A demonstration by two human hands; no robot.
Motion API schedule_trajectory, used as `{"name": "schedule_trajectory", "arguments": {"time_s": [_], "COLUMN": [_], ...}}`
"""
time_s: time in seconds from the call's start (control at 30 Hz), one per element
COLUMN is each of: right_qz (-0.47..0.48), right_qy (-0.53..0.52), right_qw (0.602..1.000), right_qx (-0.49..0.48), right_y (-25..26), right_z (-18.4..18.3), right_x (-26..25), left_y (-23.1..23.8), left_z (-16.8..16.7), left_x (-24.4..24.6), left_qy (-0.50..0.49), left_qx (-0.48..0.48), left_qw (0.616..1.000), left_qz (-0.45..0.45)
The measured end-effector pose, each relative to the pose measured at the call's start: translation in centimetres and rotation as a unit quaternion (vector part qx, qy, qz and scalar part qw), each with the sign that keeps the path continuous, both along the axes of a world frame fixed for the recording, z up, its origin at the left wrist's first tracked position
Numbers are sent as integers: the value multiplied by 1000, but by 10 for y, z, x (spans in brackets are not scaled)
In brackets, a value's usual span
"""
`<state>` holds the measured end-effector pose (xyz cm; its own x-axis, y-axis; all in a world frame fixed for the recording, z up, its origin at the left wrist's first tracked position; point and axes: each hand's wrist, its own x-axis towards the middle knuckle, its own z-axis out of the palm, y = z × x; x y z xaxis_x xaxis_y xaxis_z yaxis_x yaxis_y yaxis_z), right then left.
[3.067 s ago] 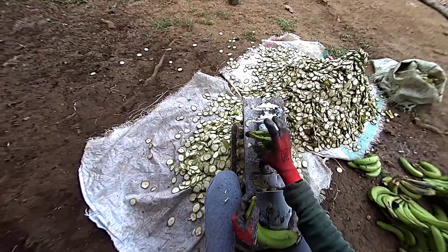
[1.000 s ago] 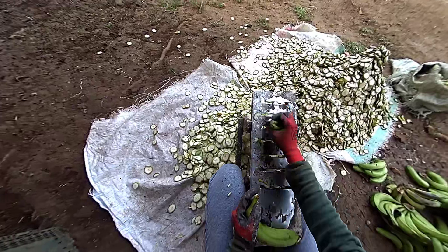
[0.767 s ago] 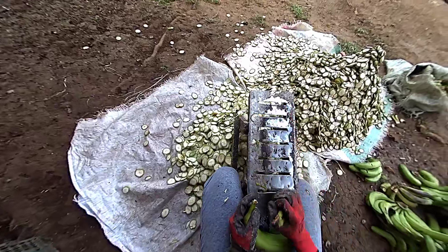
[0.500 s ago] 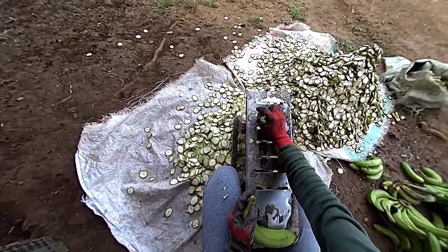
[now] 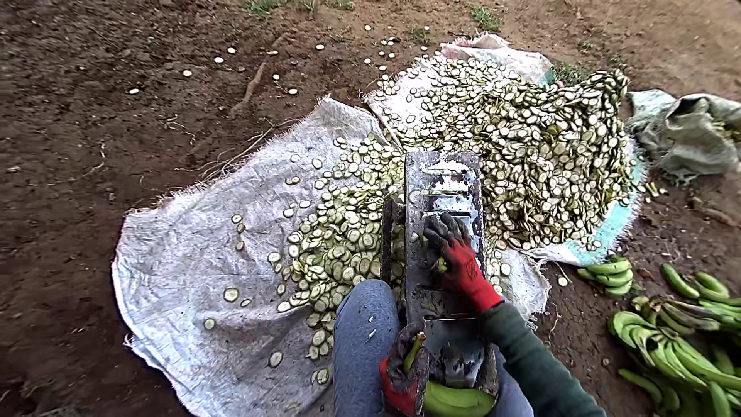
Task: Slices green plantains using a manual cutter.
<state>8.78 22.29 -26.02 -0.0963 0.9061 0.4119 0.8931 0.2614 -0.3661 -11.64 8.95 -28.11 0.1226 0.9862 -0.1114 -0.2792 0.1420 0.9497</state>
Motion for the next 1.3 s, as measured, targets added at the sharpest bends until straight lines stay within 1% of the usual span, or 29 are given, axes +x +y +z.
{"name": "schedule_trajectory", "arguments": {"time_s": [0.07,0.1,0.13,0.17,0.23,0.27,0.33,0.4,0.43,0.47,0.5,0.53,0.63,0.67,0.7,0.73,0.77,0.8,0.83,0.87,0.97,1.0,1.03,1.07,1.1,1.13,1.17,1.23,1.3], "right_qz": [-44,-68,-89,-100,-97,-89,-70,-47,-40,-34,-30,-32,-69,-87,-111,-132,-150,-153,-145,-125,-78,-74,-75,-82,-88,-95,-102,-110,-114], "right_qy": [-16,-18,-17,-9,6,12,18,36,29,21,16,6,-37,-55,-61,-59,-52,-44,-32,-15,-2,-3,-12,-16,-11,-11,-29,-60,-63], "right_qw": [998,995,993,992,994,995,997,998,998,998,998,997,988,987,983,980,977,975,977,980,982,981,977,970,958,946,941,950,967], "right_qx": [-49,-71,-80,-79,-51,-38,-24,-31,-30,-37,-55,-66,-133,-126,-132,-140,-144,-154,-154,-155,-173,-178,-198,-229,-271,-309,-322,-285,-219], "right_y": [65,87,101,98,54,21,-63,-137,-155,-156,-142,-113,7,46,77,96,102,95,75,43,-83,-115,-133,-134,-122,-100,-72,-20,18], "right_z": [21,30,33,33,23,12,-10,-21,-26,-26,-21,-13,13,16,23,28,31,31,27,22,-1,-5,-6,-2,5,14,20,20,18], "right_x": [11,14,15,12,5,1,-13,-30,-33,-31,-25,-17,14,23,29,30,28,26,21,13,-20,-29,-32,-31,-28,-23,-16,-4,4], "left_y": [1,1,1,0,0,0,0,-2,-1,0,-1,-2,-1,0,1,1,1,0,0,-1,-2,-2,-1,-1,-2,-2,-2,-1,2], "left_z": [0,-1,-2,-2,-2,-2,0,1,0,-1,-1,-1,-2,-3,-3,-2,-1,0,0,1,5,5,4,3,3,2,2,4,2], "left_x": [0,1,1,-1,-2,-2,-1,-1,0,1,2,3,0,-1,-1,-1,-2,-2,-2,-3,-2,-2,-1,1,2,1,1,-1,-4], "left_qy": [-3,-7,-9,-10,-12,-15,-16,1,12,21,26,27,16,15,10,6,4,1,-1,-1,11,19,21,18,17,12,8,7,6], "left_qx": [-1,2,4,5,1,0,5,20,28,29,21,8,1,7,9,7,2,-2,-3,-3,-4,-4,-2,-5,-9,-9,-2,11,23], "left_qw": [1000,1000,1000,1000,1000,1000,1000,1000,1000,999,999,999,1000,1000,1000,1000,1000,1000,1000,1000,1000,1000,1000,1000,1000,1000,1000,1000,1000], "left_qz": [2,4,5,2,-3,-8,-3,3,6,10,15,15,7,7,6,4,4,1,-2,-2,4,6,4,5,3,-1,-6,-13,-19]}}
